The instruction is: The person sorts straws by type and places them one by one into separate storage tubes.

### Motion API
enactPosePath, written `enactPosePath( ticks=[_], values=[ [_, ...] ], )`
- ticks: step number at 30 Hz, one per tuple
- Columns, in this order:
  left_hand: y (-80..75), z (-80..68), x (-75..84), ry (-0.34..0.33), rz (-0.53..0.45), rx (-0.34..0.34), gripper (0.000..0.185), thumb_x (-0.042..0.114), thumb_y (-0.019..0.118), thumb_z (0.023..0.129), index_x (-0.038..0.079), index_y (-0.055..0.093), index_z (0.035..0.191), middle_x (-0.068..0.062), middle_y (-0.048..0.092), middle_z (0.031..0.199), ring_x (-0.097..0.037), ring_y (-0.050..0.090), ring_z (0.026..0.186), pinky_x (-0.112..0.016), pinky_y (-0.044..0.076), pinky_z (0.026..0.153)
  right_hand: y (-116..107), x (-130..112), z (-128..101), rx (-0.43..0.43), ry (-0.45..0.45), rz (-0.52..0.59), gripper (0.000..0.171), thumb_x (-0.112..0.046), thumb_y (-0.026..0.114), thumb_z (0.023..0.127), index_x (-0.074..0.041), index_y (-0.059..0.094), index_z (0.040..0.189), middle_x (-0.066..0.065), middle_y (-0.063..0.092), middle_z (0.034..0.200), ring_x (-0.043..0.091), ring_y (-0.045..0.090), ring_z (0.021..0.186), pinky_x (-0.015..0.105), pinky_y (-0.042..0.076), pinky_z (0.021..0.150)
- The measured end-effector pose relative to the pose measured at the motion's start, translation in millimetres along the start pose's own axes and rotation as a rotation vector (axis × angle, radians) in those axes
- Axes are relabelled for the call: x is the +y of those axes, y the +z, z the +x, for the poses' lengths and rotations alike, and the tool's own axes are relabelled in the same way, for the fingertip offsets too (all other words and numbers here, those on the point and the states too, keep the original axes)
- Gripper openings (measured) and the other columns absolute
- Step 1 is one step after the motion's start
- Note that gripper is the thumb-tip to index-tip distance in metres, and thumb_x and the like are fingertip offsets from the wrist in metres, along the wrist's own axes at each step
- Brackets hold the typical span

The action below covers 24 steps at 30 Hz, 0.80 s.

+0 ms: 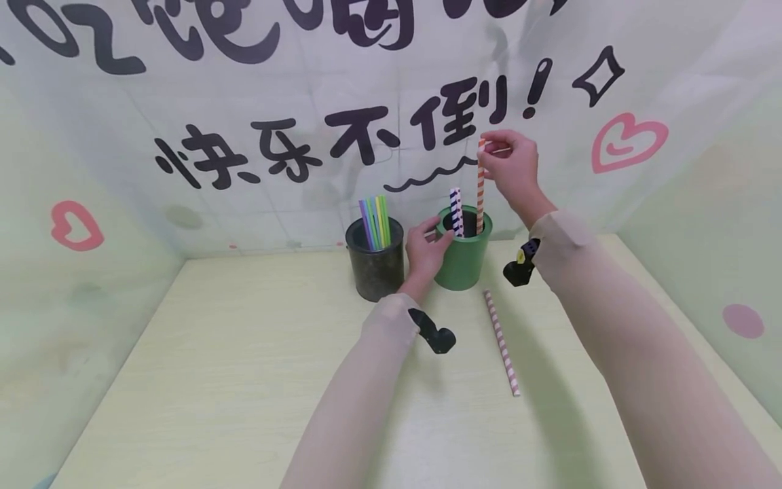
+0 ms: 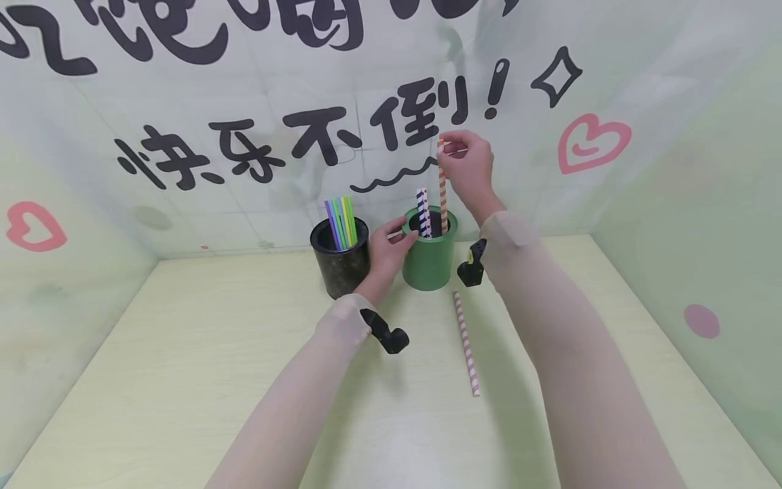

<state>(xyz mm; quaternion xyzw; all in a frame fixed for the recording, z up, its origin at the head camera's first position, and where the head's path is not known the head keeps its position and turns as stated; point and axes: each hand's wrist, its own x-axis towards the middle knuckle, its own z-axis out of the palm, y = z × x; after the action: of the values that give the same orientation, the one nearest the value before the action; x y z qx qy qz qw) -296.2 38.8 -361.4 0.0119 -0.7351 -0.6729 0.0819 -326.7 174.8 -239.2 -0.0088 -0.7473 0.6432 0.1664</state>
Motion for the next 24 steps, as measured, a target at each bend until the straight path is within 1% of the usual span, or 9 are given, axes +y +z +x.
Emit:
enactPosePath(
  ticks=[5, 9, 14, 24],
  values=[
    [-0.4, -0.3, 0.0, -0.003, 0.001, -0.008, 0.042, 0.009, 0.068, 0.082, 0.003, 0.057, 0.122, -0.013, 0.052, 0.124, -0.025, 0.057, 0.103, -0.027, 0.051, 0.084, 2.6, 18.4, -2.3, -0.012, 0.014, -0.07, 0.033, -0.001, 0.061, 0.083, -0.001, 0.06, 0.116, 0.003, 0.056, 0.089, 0.011, 0.055, 0.08, 0.021, 0.055, 0.063],
    [-0.4, -0.2, -0.3, 0.0, 0.008, -0.005, 0.042, 0.01, 0.068, 0.082, 0.004, 0.057, 0.122, -0.012, 0.052, 0.124, -0.025, 0.057, 0.103, -0.027, 0.05, 0.084, 4.3, 32.3, -4.7, -0.022, 0.035, -0.086, 0.032, -0.001, 0.061, 0.083, -0.001, 0.059, 0.116, 0.002, 0.055, 0.089, 0.01, 0.055, 0.079, 0.022, 0.055, 0.065],
    [-0.1, 0.7, -1.3, -0.001, 0.012, -0.007, 0.042, 0.01, 0.068, 0.082, 0.005, 0.057, 0.122, -0.012, 0.051, 0.125, -0.024, 0.056, 0.104, -0.025, 0.05, 0.083, 8.0, 47.4, -7.6, -0.028, 0.052, -0.113, 0.032, -0.001, 0.061, 0.084, 0.0, 0.059, 0.116, 0.004, 0.055, 0.09, 0.011, 0.054, 0.078, 0.026, 0.055, 0.068],
    [0.0, 2.3, -0.3, -0.001, -0.004, -0.004, 0.042, 0.008, 0.069, 0.081, 0.004, 0.058, 0.121, -0.012, 0.052, 0.124, -0.025, 0.057, 0.102, -0.025, 0.051, 0.081, 13.3, 68.0, -6.6, -0.057, 0.089, -0.159, 0.032, -0.001, 0.06, 0.084, 0.0, 0.058, 0.117, 0.008, 0.054, 0.094, 0.012, 0.053, 0.08, 0.027, 0.055, 0.07]
  ],
)
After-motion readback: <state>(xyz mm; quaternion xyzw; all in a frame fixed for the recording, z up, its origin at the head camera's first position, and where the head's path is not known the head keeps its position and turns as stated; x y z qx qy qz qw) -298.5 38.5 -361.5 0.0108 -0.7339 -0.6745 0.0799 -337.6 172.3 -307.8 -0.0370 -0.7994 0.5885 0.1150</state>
